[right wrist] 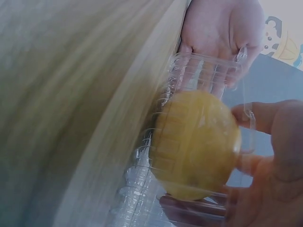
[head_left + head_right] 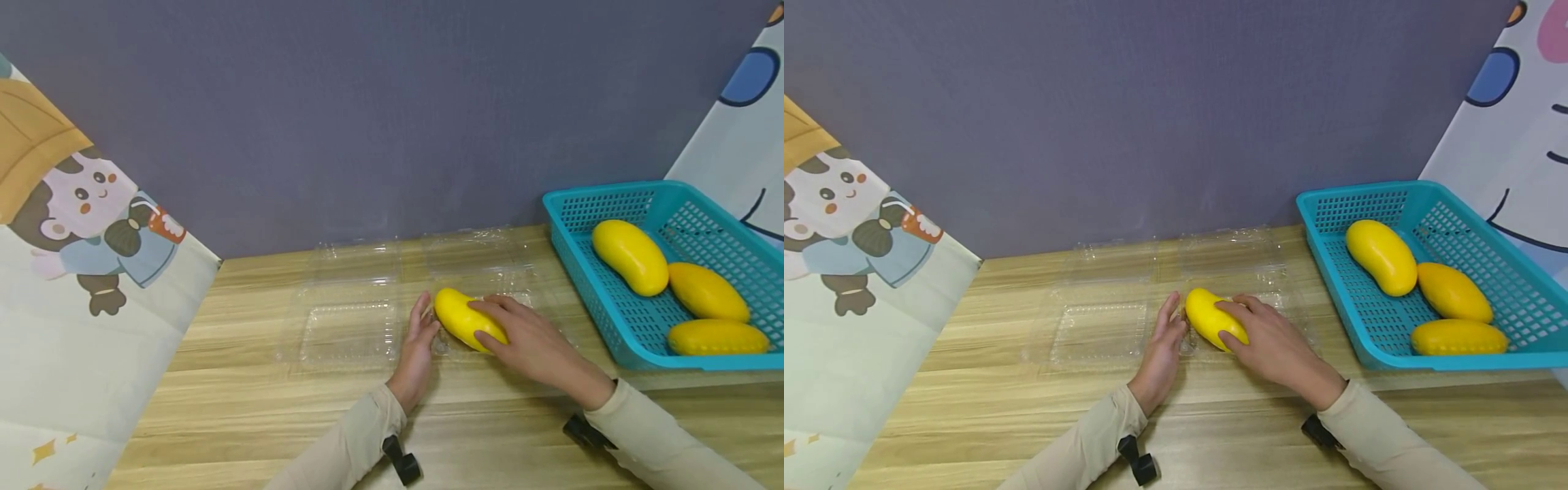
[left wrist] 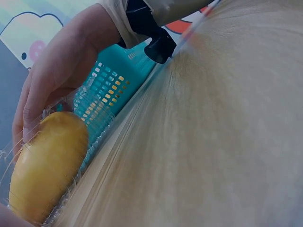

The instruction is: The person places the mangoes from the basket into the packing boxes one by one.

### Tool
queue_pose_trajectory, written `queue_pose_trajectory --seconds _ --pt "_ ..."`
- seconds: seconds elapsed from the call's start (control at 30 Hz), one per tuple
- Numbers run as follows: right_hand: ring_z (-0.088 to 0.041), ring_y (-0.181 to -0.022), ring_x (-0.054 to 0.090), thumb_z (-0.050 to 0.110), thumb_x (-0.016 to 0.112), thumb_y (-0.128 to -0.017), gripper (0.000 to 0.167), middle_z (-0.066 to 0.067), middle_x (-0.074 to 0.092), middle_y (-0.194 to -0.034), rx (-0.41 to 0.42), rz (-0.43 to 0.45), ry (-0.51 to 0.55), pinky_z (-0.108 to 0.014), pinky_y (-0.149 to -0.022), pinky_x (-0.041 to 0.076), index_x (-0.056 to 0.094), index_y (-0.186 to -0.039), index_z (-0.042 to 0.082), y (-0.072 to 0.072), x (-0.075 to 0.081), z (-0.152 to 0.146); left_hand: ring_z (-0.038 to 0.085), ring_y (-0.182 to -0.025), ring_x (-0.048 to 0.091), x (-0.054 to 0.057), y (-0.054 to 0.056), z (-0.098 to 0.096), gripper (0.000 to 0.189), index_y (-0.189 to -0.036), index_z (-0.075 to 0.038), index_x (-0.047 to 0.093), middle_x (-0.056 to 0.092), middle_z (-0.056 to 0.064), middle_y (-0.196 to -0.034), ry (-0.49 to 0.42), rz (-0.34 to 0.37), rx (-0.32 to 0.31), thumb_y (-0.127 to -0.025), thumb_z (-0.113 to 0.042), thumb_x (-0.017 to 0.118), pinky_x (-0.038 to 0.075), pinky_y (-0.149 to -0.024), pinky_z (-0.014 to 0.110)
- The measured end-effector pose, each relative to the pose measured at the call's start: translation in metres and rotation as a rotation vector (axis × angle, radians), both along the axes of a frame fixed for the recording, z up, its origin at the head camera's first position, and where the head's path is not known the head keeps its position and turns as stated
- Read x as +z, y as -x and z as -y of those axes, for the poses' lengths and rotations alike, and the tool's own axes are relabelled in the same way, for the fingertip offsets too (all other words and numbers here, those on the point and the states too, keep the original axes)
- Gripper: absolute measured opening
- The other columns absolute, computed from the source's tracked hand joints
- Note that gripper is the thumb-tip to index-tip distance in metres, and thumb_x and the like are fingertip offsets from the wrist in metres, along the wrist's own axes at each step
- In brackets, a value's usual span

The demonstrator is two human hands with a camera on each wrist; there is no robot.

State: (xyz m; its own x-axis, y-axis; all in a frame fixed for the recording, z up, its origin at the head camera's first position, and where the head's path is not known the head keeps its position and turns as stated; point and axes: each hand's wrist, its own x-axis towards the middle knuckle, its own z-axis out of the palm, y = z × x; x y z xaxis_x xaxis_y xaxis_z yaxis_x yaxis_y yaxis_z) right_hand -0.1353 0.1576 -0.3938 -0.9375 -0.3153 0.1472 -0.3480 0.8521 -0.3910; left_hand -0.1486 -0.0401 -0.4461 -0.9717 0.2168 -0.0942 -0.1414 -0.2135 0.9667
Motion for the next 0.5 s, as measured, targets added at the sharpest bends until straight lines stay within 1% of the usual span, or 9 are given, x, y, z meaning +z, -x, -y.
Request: queue_pose_trajectory --seconds 0.23,0.5 --pt "-0.044 -0.129 0.053 0.039 0.061 -0.096 0.058 -0.018 0.051 -0.147 -0.012 0.022 -0.007 -0.066 -0.101 0.045 0.048 -0.147 0.015 0.0006 0.0006 0.0009 0.026 -0.154 0.018 0.0011 0.0013 0.0006 0.060 -0.159 -0.029 0.020 0.018 -0.002 -0.167 0.000 -0.012 0.007 -0.103 -0.018 0.039 0.011 -0.127 0.052" --pt "-0.044 -0.128 0.054 0.040 0.062 -0.096 0.063 -0.019 0.051 -0.146 -0.025 0.046 0.004 -0.064 -0.102 0.046 0.044 -0.148 0.010 -0.0014 -0.0003 -0.0008 0.026 -0.154 0.017 -0.0032 0.0002 0.0006 0.060 -0.159 -0.030 0.019 0.017 -0.001 -0.167 -0.015 -0.009 -0.007 -0.103 -0.018 0.039 0.009 -0.127 0.055"
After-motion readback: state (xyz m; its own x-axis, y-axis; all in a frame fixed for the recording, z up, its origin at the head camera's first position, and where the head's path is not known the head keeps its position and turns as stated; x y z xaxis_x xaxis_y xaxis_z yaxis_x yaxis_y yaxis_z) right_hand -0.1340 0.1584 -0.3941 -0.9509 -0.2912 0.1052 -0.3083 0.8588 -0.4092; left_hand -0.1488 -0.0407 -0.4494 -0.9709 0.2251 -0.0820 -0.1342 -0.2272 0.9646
